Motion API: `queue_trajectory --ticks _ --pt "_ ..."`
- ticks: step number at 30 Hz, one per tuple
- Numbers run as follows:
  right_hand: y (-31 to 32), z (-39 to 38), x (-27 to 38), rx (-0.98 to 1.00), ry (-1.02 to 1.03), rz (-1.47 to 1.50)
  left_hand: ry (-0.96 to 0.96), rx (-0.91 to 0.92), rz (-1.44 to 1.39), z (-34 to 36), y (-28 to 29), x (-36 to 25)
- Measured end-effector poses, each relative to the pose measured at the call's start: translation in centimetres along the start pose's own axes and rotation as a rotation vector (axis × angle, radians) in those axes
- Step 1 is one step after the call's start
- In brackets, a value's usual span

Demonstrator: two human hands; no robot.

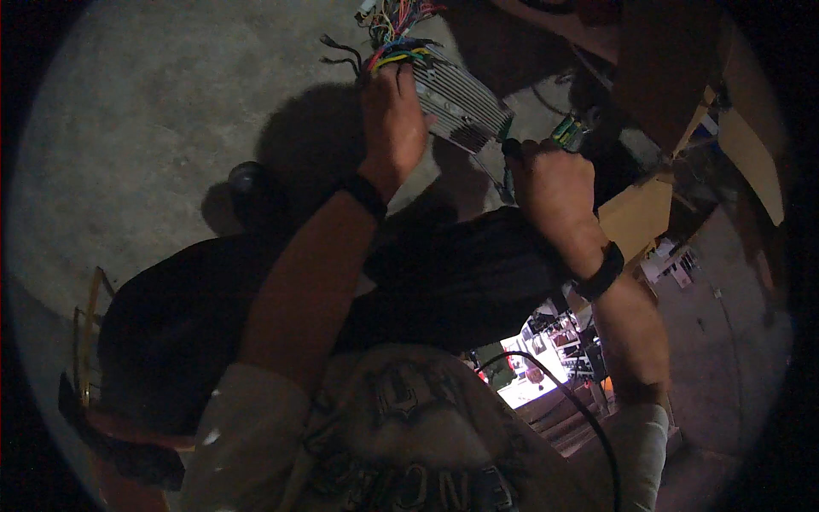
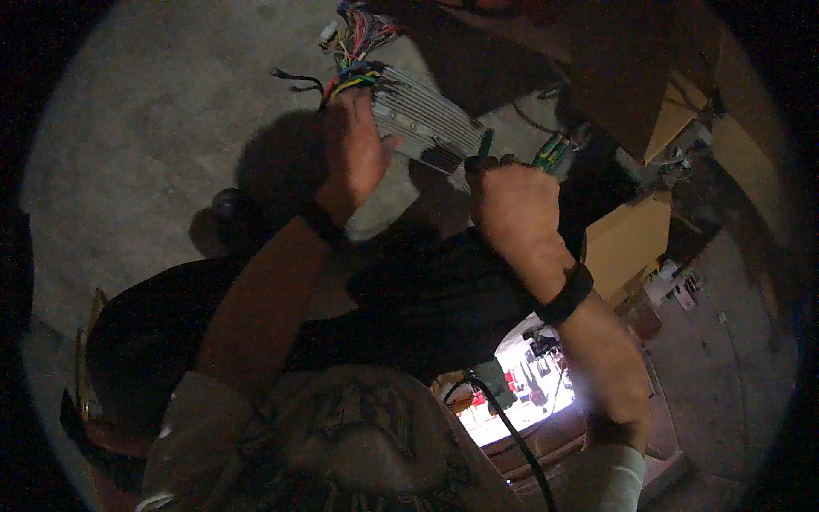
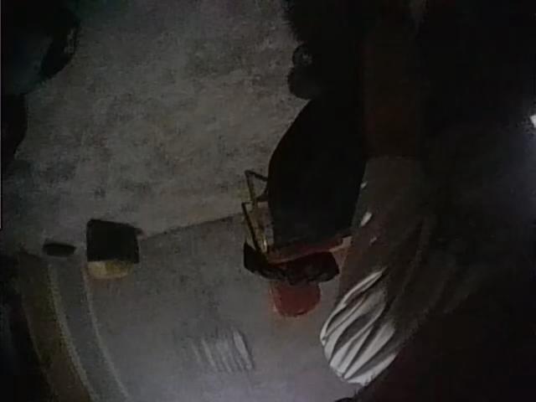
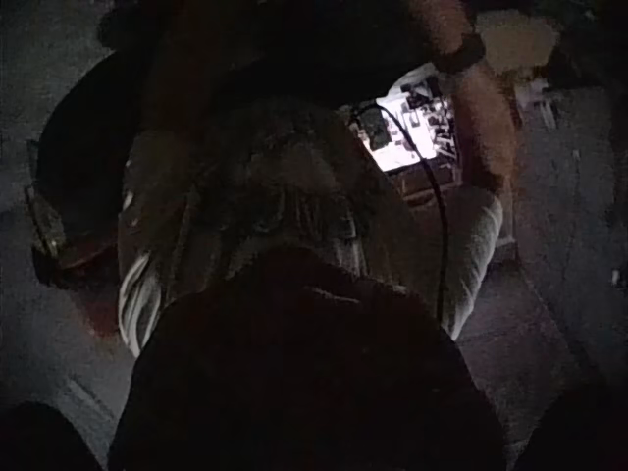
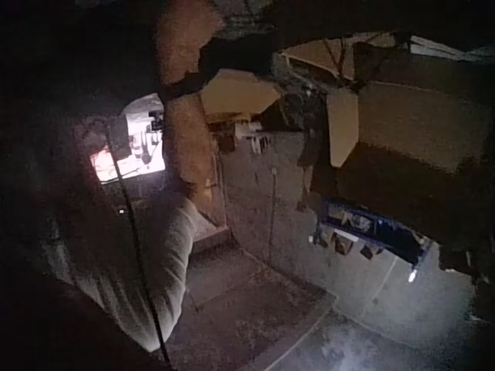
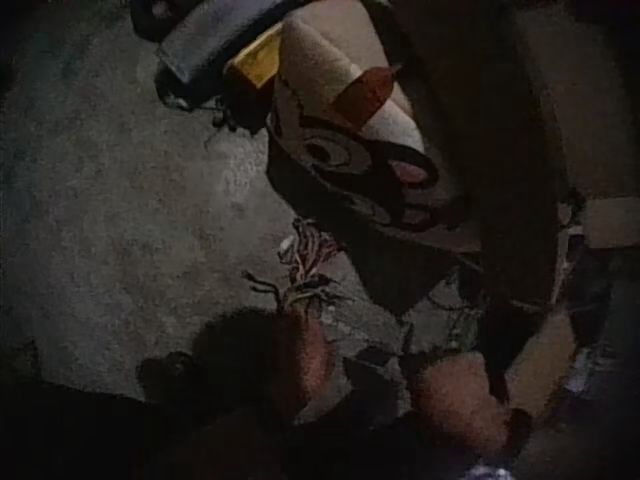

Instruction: Repairing and inspecting internal motorcycle electronic and motor components.

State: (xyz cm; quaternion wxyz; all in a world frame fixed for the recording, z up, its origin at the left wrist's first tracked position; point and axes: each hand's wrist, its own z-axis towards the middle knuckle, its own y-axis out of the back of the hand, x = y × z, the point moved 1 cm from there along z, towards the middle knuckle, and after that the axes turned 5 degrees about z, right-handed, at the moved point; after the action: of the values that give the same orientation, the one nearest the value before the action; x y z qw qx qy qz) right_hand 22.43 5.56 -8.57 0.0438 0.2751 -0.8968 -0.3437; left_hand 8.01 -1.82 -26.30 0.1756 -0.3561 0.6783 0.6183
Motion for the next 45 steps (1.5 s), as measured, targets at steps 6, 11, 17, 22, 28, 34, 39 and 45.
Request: queue_trajectory --ticks 6,11,17,22,28,34,39,45 --pt "-0.6 0.2 -1.4 0.022 -0.346 0.431 0.031 0.112 0.001 0.4 -0.1 0.0" --pt "-0.7 0.3 -0.3 0.017 -0.427 0.405 0.029 0.118 0.035 0.3 -0.2 0.3" --pt "-1.3 -0.1 -1.2 0.021 -0.357 0.407 -0.050 0.057 0.073 -0.2 -0.5 0.1" --pt "-2.1 -1.0 -3.6 -0.042 -0.299 0.429 -0.039 0.077 0.084 -0.3 -0.6 -0.1" --pt "-5.6 -4.3 -8.9 -0.235 -0.195 0.562 -0.157 -0.016 0.107 -2.0 -0.7 0.2" --pt "-14.5 -7.8 -12.0 -0.188 -0.223 1.007 -0.456 -0.079 0.261 -1.9 -0.7 -2.4" --pt "-23.7 -8.9 -10.1 -0.282 -0.283 1.289 -0.588 0.043 0.252 -1.7 -2.2 -3.6" --pt "-23.5 -10.9 -6.9 -0.073 -0.359 1.725 -0.618 0.081 0.341 -2.0 -2.8 -3.6"
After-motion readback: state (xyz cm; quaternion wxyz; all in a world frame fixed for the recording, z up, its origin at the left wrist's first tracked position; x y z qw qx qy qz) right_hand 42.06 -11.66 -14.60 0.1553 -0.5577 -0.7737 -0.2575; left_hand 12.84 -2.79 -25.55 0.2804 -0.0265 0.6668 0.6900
